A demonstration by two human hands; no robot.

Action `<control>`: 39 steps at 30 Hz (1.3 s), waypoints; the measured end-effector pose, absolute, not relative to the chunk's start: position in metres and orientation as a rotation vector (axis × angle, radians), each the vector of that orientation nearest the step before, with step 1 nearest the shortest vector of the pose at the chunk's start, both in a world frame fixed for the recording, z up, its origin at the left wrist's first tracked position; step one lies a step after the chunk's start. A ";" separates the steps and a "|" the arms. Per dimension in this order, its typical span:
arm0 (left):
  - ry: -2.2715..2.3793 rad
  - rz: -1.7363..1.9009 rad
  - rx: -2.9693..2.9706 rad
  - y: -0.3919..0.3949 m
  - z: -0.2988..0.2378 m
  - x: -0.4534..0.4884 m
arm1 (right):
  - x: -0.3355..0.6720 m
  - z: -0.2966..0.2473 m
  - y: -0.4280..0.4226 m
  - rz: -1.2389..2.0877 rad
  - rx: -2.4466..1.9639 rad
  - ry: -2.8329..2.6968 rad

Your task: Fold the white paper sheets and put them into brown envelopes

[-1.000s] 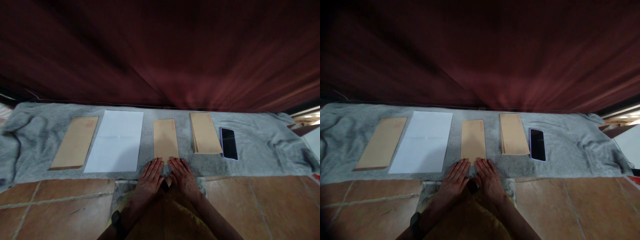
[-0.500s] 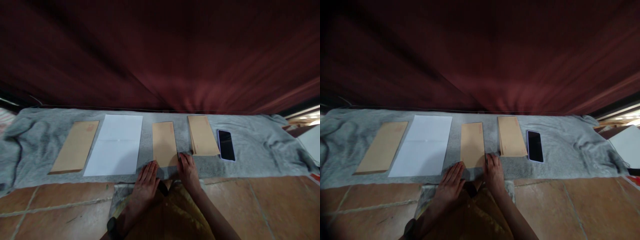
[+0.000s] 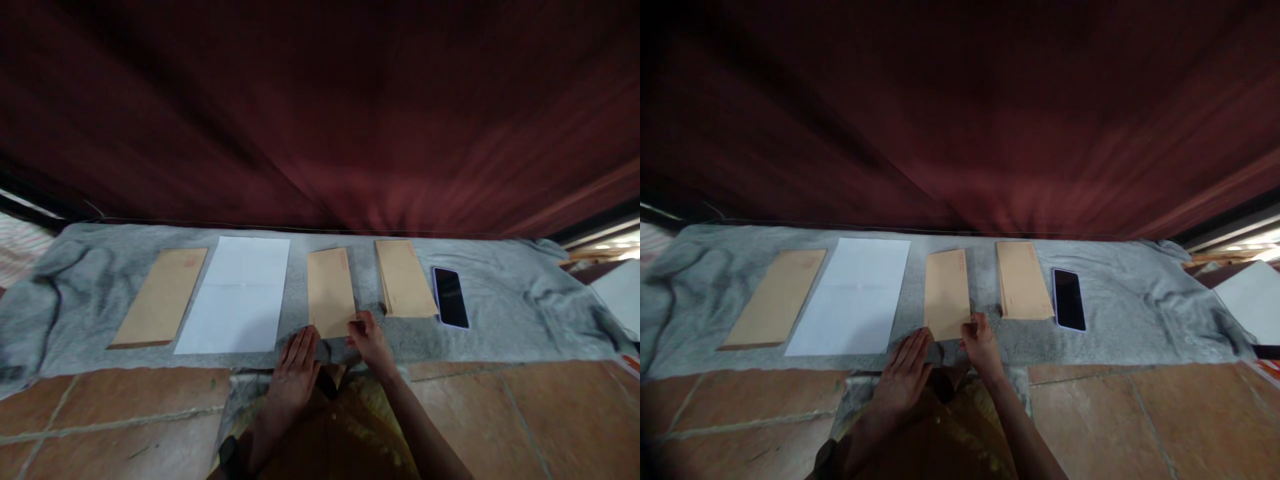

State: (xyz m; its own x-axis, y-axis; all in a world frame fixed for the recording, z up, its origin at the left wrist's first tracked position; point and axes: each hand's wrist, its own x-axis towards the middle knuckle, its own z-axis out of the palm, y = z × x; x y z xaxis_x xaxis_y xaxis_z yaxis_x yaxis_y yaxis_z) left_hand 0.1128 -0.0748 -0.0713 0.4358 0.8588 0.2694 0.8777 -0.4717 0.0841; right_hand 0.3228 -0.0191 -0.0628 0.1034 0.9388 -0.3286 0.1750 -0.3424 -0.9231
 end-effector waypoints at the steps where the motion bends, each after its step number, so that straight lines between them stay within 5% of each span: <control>1: -1.577 -0.434 -2.616 -0.075 -0.072 0.112 | 0.320 -0.065 -0.020 1.355 -1.615 -1.032; 9: -1.962 -0.820 -2.753 -0.073 -0.064 0.112 | 0.314 -0.067 -0.016 1.473 -1.503 -0.689; 20: -3.341 -2.425 -1.795 -0.036 -0.024 0.139 | 0.321 -0.048 -0.017 1.491 -1.368 -0.626; 39: -3.454 -2.871 -1.258 -0.010 -0.022 0.161 | 0.331 -0.050 -0.025 1.525 -1.369 -0.199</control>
